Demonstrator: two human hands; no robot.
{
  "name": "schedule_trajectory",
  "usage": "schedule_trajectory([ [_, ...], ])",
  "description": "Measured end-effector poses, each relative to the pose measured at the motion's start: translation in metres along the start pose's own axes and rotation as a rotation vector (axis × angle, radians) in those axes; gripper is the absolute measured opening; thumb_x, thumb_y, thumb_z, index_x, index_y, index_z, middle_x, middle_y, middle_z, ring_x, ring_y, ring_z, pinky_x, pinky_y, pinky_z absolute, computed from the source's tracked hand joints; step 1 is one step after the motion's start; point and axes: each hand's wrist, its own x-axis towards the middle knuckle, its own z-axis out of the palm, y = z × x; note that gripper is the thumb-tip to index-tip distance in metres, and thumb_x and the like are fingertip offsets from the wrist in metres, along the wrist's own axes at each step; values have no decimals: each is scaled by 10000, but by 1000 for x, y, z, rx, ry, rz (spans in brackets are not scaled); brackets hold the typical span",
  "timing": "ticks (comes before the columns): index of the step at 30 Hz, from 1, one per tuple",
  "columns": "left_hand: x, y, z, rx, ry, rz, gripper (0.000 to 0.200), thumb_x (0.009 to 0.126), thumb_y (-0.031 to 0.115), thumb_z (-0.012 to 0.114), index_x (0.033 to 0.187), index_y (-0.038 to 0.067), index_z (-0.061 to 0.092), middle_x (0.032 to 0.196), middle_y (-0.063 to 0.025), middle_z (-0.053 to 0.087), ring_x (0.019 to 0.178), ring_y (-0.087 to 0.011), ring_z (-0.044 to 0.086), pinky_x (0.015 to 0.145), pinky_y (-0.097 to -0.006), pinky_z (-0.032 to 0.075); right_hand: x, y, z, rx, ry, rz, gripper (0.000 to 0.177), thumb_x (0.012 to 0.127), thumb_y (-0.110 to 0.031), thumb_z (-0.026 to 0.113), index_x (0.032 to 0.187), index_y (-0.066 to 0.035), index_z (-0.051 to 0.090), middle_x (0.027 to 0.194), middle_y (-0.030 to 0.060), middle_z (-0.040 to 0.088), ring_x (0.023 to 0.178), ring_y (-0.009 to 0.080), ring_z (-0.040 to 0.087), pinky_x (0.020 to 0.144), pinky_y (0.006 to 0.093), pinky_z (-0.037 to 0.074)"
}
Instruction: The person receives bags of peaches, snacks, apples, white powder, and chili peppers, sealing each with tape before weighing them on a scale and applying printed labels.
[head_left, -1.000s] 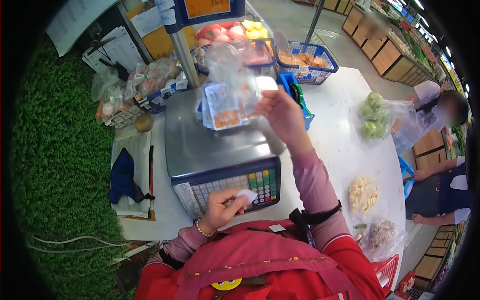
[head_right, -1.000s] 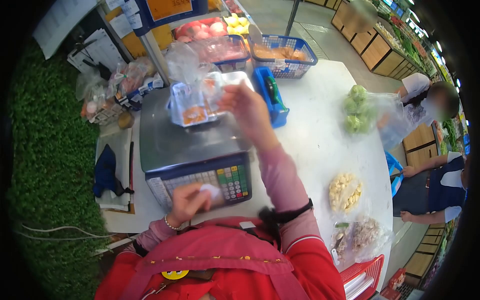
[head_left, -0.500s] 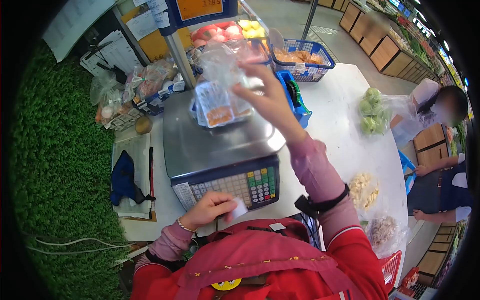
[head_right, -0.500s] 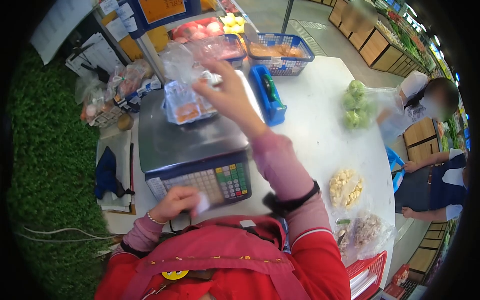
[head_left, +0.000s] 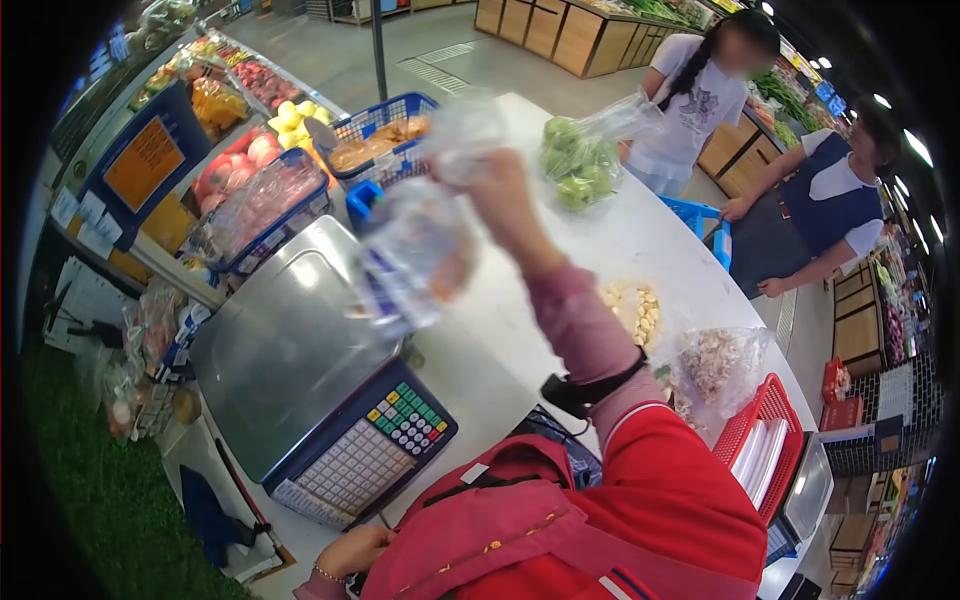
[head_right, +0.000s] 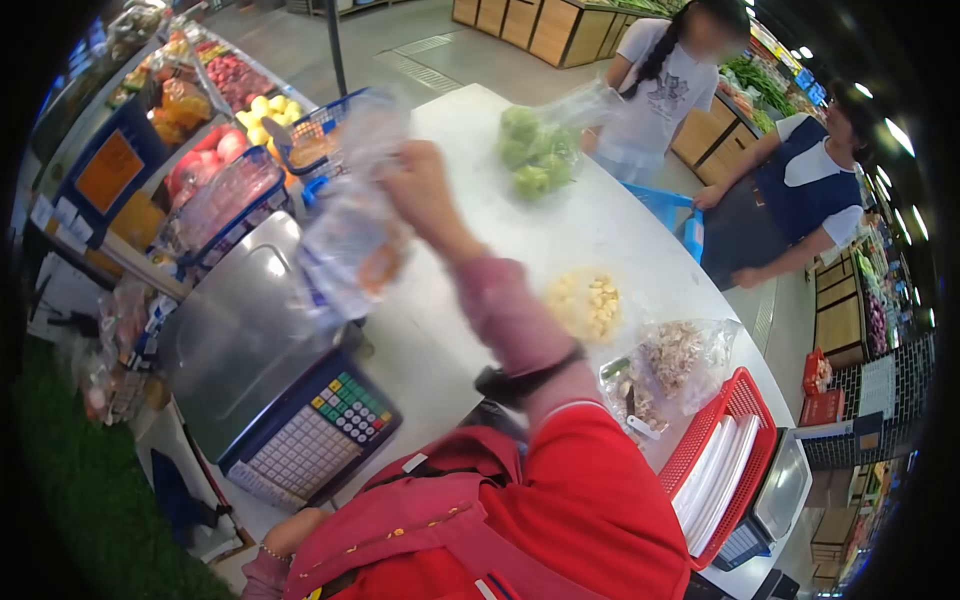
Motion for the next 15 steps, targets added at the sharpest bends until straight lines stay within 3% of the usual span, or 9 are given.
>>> schedule_trajectory([
  [3, 4, 1, -5, 241, -39, -108, 259, 881, 206, 616, 1056, 26, 677, 843, -102, 719, 761, -148, 659, 726, -318, 510, -17, 8, -99, -45, 72, 53, 258, 771, 20, 559, 977, 39, 714, 870, 72, 706, 779, 136, 656, 706, 243, 511],
  [5, 4, 11, -6, 239, -65, -201, 394, 829, 290, 588, 1059, -23, 658, 1028, -243, 669, 973, -426, 619, 848, -414, 492, -32, 45, -164, -141, 186, 139, 214, 786, 19, 599, 963, 17, 720, 827, 42, 695, 723, 95, 614, 650, 226, 472],
  [6, 4, 5, -5, 234, -62, -200, 394, 829, 290, 588, 1059, -23, 658, 1028, -243, 669, 973, -426, 619, 848, -414, 492, -40, 43, -182, -137, 292, 169, 176, 794, 6, 642, 951, 5, 721, 829, 26, 695, 691, 71, 581, 598, 217, 424],
  [8, 2, -17, -1, 181, -15, 90, 423, 854, 293, 574, 1144, -10, 626, 1110, -243, 650, 1036, -399, 617, 879, -407, 484, -53, 80, -233, -118, 422, 162, 155, 796, -8, 687, 949, -7, 719, 809, 5, 694, 676, 50, 566, 562, 203, 373],
  [10, 3, -16, -4, 105, -62, 65, 457, 861, 292, 572, 1204, -9, 586, 1158, -244, 631, 1064, -387, 611, 892, -407, 479, -66, 103, -270, -235, 563, 371, 226, 793, -34, 700, 1014, 6, 689, 863, 29, 698, 711, 89, 592, 620, 235, 432],
  [11, 4, -17, -6, 33, -113, 41, 498, 867, 290, 570, 1265, -7, 546, 1205, -245, 612, 1093, -375, 606, 905, -407, 473, -75, 114, -282, -235, 563, 370, 226, 793, -34, 700, 1014, 6, 689, 863, 29, 698, 711, 89, 592, 620, 235, 432],
  [13, -6, -61, -1, 66, -156, -23, 524, 887, 313, 563, 1300, -7, 517, 1221, -218, 616, 1082, -338, 620, 909, -390, 477, -87, 134, -296, -683, 695, 296, 412, 780, -97, 728, 1153, 32, 610, 1053, 124, 665, 901, 210, 617, 808, 335, 474],
  [14, -5, -73, 0, 94, -201, -89, 551, 906, 336, 556, 1334, -6, 488, 1237, -190, 621, 1072, -301, 634, 913, -372, 480, -84, 129, -289, -678, 696, 290, 412, 780, -97, 728, 1153, 32, 610, 1053, 124, 665, 901, 210, 617, 808, 335, 474],
  [15, -3, -52, -1, 96, -195, -88, 551, 906, 336, 556, 1334, -6, 488, 1237, -190, 621, 1072, -301, 634, 913, -372, 480, -76, 112, -269, -1018, 835, 78, 510, 771, -123, 728, 1221, 38, 550, 1138, 181, 607, 1029, 299, 553, 903, 398, 426],
])
